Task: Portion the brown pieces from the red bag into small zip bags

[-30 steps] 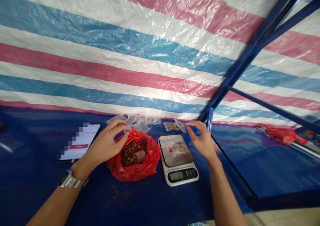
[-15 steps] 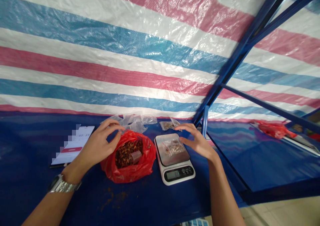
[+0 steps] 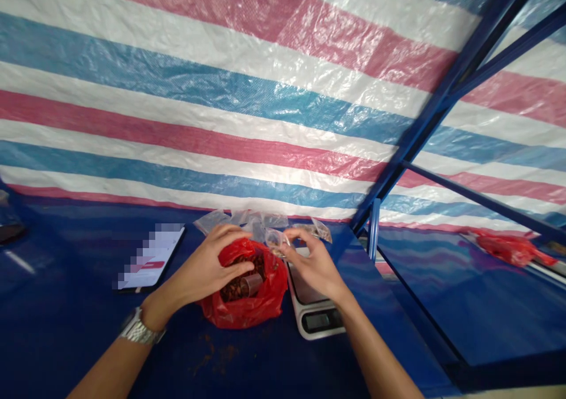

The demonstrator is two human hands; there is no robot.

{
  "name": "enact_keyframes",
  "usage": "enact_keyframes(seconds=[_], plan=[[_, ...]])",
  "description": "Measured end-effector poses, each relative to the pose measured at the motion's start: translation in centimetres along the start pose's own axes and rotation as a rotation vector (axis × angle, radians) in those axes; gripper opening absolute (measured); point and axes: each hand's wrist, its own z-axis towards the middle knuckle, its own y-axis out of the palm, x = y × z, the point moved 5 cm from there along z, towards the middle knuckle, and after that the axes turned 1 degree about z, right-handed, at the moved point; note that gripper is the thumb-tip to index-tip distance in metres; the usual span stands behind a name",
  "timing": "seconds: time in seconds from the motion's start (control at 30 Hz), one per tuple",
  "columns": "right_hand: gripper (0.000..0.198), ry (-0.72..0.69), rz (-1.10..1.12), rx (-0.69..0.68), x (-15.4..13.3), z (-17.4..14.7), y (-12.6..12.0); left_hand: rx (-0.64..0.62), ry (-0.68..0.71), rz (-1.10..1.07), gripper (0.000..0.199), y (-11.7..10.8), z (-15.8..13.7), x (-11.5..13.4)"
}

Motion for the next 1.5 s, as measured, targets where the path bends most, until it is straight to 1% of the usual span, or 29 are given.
enact_keyframes(seconds=[0.03,0.07,0.13,0.17,0.23,0.3,0.33,0.4,0.43,0.47,0.5,0.6,0.67,0.73,0.8,0.87,0.97,1.03,1.13,1.27,1.4,1.5], plan=[[0.017,-0.016,0.004,-0.013,-0.7,0.4,1.6,-0.009,0.001,-0.017,0.045,0.3,0.0,0.0],[0.015,-0.035,0.016,-0.029,-1.4,0.8,2.9,-0.009,0.000,-0.039,0.043,0.5,0.0,0.0],[0.014,-0.080,0.053,-0.119,-2.6,1.3,5.0,0.009,-0.015,-0.091,0.031,0.7,0.1,-0.4],[0.013,-0.107,0.069,-0.156,-3.1,1.3,5.4,0.026,-0.029,-0.119,0.027,0.7,0.1,-0.6],[0.016,-0.149,0.050,-0.182,-3.5,1.2,5.1,0.068,-0.062,-0.170,0.025,0.4,0.2,-1.0],[0.029,-0.158,-0.066,-0.189,-3.4,0.7,4.1,0.105,-0.102,-0.202,0.026,-0.1,0.2,-1.3],[0.037,-0.152,-0.149,-0.241,-3.1,0.3,4.0,0.118,-0.127,-0.214,0.026,-0.4,0.2,-1.4],[0.042,-0.147,-0.283,-0.409,-2.5,-0.5,4.3,0.115,-0.178,-0.242,0.028,-0.7,0.0,-1.4],[0.040,-0.145,-0.324,-0.475,-2.3,-0.8,4.6,0.101,-0.193,-0.258,0.030,-0.7,0.0,-1.4],[0.037,-0.142,-0.344,-0.510,-2.1,-1.0,4.9,0.085,-0.200,-0.269,0.032,-0.6,-0.1,-1.3],[0.034,-0.138,-0.346,-0.513,-2.1,-1.0,5.1,0.067,-0.203,-0.273,0.034,-0.5,-0.2,-1.2],[0.024,-0.138,-0.283,-0.429,-2.4,-0.4,4.6,0.038,-0.199,-0.243,0.043,-0.1,-0.4,-1.1],[0.024,-0.146,-0.215,-0.331,-2.7,0.2,3.5,0.019,-0.182,-0.212,0.044,0.4,-0.5,-1.1],[0.026,-0.154,-0.173,-0.201,-2.9,0.7,2.2,-0.004,-0.142,-0.182,0.045,0.8,-0.6,-0.9],[0.030,-0.176,-0.190,-0.074,-3.0,0.8,1.1,-0.029,-0.099,-0.157,0.046,1.1,-0.6,-0.5],[0.033,-0.241,-0.264,-0.010,-3.4,0.7,0.9,-0.039,-0.064,-0.138,0.047,1.3,-0.7,-0.1],[0.040,-0.365,-0.367,-0.041,-4.2,0.2,1.7,-0.044,-0.047,-0.116,0.047,1.5,-0.7,0.2],[0.046,-0.409,-0.397,-0.055,-4.6,0.0,2.2,-0.046,-0.043,-0.113,0.047,1.6,-0.7,0.1],[0.048,-0.423,-0.379,-0.029,-4.7,-0.2,2.5,-0.058,-0.030,-0.129,0.045,1.6,-0.7,0.1],[0.043,-0.415,-0.328,0.021,-4.6,-0.3,2.8,-0.052,-0.046,-0.139,0.043,1.5,-0.6,0.3],[0.037,-0.411,-0.300,0.007,-4.7,-0.3,3.1,-0.040,-0.040,-0.167,0.042,1.6,-0.6,0.4],[0.035,-0.414,-0.294,0.056,-4.8,-0.2,2.4,-0.037,-0.050,-0.191,0.043,1.5,-0.6,0.3]])
